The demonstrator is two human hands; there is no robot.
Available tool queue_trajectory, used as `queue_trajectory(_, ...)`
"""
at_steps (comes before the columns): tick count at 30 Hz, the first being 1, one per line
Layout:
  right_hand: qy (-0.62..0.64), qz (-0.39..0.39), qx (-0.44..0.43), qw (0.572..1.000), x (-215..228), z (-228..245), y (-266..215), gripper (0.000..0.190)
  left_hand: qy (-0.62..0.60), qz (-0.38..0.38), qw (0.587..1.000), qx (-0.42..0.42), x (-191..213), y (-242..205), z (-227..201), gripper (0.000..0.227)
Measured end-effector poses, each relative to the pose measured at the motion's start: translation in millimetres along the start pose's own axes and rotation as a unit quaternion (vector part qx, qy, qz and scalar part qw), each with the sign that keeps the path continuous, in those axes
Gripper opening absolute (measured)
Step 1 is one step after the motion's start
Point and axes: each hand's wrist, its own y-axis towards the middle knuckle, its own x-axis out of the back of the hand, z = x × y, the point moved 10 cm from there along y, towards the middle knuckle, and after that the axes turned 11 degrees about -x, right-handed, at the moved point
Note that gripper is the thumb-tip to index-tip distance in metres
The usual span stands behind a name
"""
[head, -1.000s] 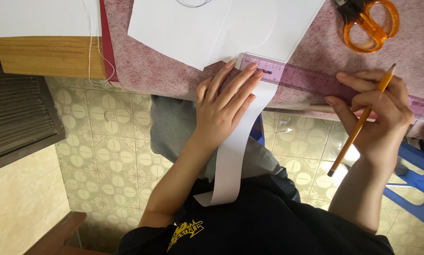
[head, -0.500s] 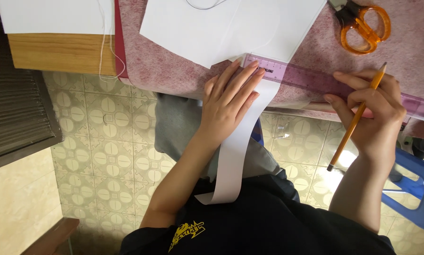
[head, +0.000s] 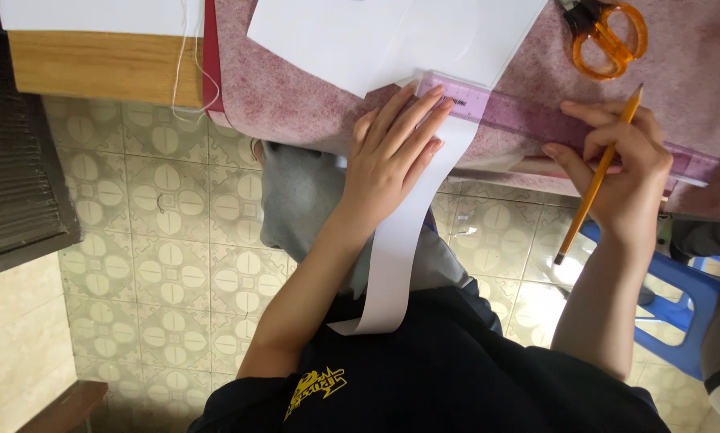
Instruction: Marking lines on a paper template using a ruler and pencil
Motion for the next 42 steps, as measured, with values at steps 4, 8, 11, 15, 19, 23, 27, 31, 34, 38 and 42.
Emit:
queue_trajectory(4, 0.015, 0.002, 0.004, 1.000, -1, -9, -5, 0.047, -0.022, 0.006, 1.000, -0.002, -21, -17, 7, 0.049)
queue_trajectory(8, 0.005, 0.003, 0.011, 1.000, 0, -1, -7, 0.050, -0.124, -0.078, 0.989, 0.001, -19, -33, 15, 0.060)
queue_trajectory(11, 0.017, -0.001, 0.014, 1.000, 1, 6, -5, 0.050, -0.177, -0.171, 0.969, 0.021, -1, -37, 22, 0.046)
queue_trajectory(15, 0.028, -0.014, 0.000, 1.000, 2, 4, -4, 0.051, -0.231, -0.306, 0.922, 0.049, 43, -44, 25, 0.022)
queue_trajectory(19, 0.030, -0.008, 0.011, 0.999, 2, 4, -5, 0.053, -0.304, -0.274, 0.902, 0.140, 41, -58, 30, 0.014)
queue_trajectory(23, 0.069, -0.008, -0.001, 0.998, 0, -4, -4, 0.053, -0.312, -0.202, 0.907, 0.198, 21, -64, 27, 0.020)
queue_trajectory(27, 0.070, -0.010, -0.014, 0.997, 0, -3, -2, 0.051, -0.289, -0.177, 0.913, 0.228, 22, -64, 24, 0.023)
queue_trajectory(31, 0.072, -0.008, -0.019, 0.997, -1, -3, -4, 0.052, -0.278, -0.156, 0.925, 0.206, 20, -63, 22, 0.023)
queue_trajectory(34, 0.071, -0.011, -0.022, 0.997, 0, -1, -3, 0.051, -0.272, -0.122, 0.934, 0.195, 10, -63, 23, 0.024)
queue_trajectory(38, 0.080, -0.016, -0.018, 0.996, -1, -2, -2, 0.052, -0.326, -0.095, 0.919, 0.200, 1, -62, 24, 0.023)
queue_trajectory(42, 0.046, -0.014, -0.003, 0.999, 0, 5, -3, 0.052, -0.380, -0.138, 0.894, 0.193, 9, -62, 21, 0.028)
